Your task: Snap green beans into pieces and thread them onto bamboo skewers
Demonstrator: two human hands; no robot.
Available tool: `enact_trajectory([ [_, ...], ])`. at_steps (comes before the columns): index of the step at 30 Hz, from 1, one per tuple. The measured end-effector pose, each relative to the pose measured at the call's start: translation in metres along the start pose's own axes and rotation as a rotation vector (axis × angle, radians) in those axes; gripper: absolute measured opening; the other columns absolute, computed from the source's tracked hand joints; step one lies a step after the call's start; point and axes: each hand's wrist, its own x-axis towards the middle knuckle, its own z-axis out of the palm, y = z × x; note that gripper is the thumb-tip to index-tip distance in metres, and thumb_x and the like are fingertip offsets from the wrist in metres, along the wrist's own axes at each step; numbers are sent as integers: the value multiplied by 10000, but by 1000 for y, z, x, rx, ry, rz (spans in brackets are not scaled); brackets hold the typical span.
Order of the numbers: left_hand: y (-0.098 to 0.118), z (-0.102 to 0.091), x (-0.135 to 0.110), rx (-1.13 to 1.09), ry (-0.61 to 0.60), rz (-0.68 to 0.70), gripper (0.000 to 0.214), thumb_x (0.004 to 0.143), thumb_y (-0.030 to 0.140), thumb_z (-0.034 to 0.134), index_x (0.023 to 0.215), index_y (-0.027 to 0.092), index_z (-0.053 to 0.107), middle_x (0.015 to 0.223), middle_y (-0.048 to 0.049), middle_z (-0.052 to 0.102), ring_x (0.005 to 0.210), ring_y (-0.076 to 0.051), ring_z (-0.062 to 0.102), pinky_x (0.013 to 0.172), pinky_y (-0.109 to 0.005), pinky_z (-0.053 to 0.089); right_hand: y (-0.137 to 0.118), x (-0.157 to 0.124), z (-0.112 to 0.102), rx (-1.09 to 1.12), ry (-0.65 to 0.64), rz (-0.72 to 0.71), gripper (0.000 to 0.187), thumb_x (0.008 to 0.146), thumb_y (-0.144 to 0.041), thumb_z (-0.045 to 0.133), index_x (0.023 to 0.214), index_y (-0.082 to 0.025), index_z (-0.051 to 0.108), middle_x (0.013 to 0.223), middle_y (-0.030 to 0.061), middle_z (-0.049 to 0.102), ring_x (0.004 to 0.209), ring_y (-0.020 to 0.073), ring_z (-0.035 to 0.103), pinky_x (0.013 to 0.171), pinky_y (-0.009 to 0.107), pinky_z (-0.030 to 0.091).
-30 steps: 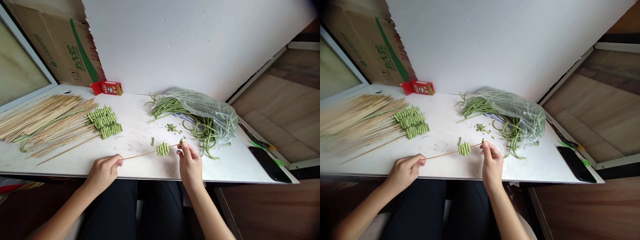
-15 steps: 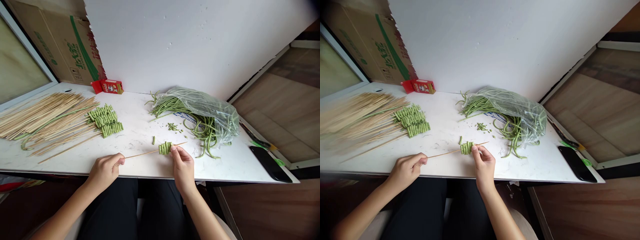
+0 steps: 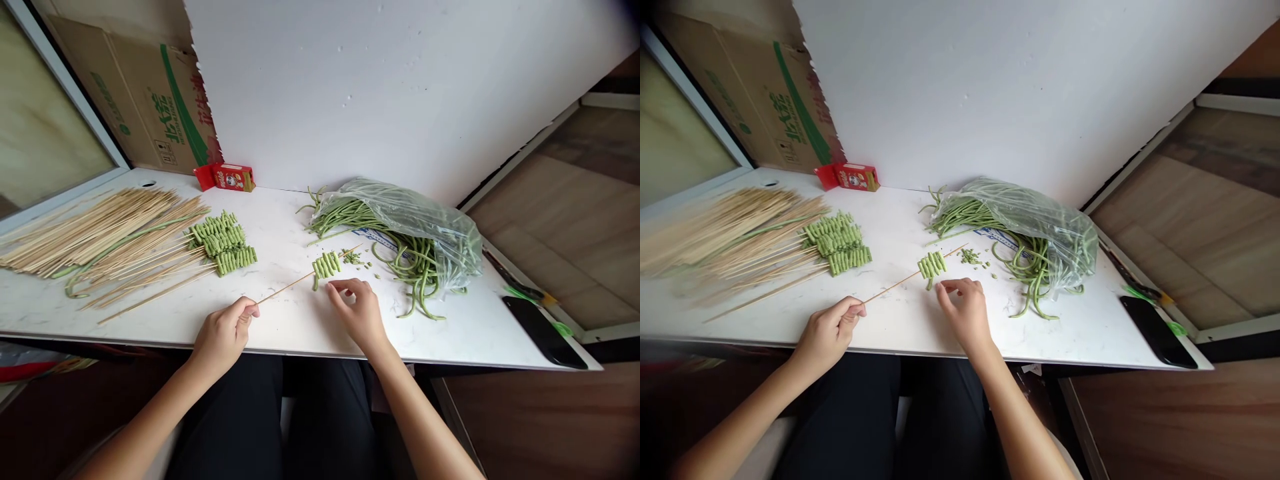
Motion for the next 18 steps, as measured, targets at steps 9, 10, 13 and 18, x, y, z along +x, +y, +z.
enact_trajectory([
  [9,-2,1,1,-29,-17,-20,291,1087,316,420,912,229,635,754,4,745,589,-148,685,561,-237,482,-12,25,27,-453,-83,-63,164,926,-265,715,785,-185,741,871,173,731,969,341,570,765,412,426],
  [10,-2,1,1,-29,-19,-21,296,1088,316,416,909,228,636,739,5,736,581,-147,680,555,-237,474,-9,27,24,-423,-68,-66,155,921,-250,711,782,-188,743,882,167,735,960,335,574,769,410,428],
  [13,0,-1,2,-29,-26,-26,302,1085,319,417,904,227,641,715,7,719,573,-149,667,557,-240,462,9,30,10,-213,-4,-69,124,904,-277,723,819,-198,769,916,132,767,929,310,614,824,418,452],
  [18,4,-3,6,-56,-78,-68,321,1089,329,412,888,224,639,729,1,719,586,-154,650,559,-248,438,40,27,-19,302,30,159,429,894,-545,759,1153,-208,810,1036,120,824,889,273,703,760,382,494],
])
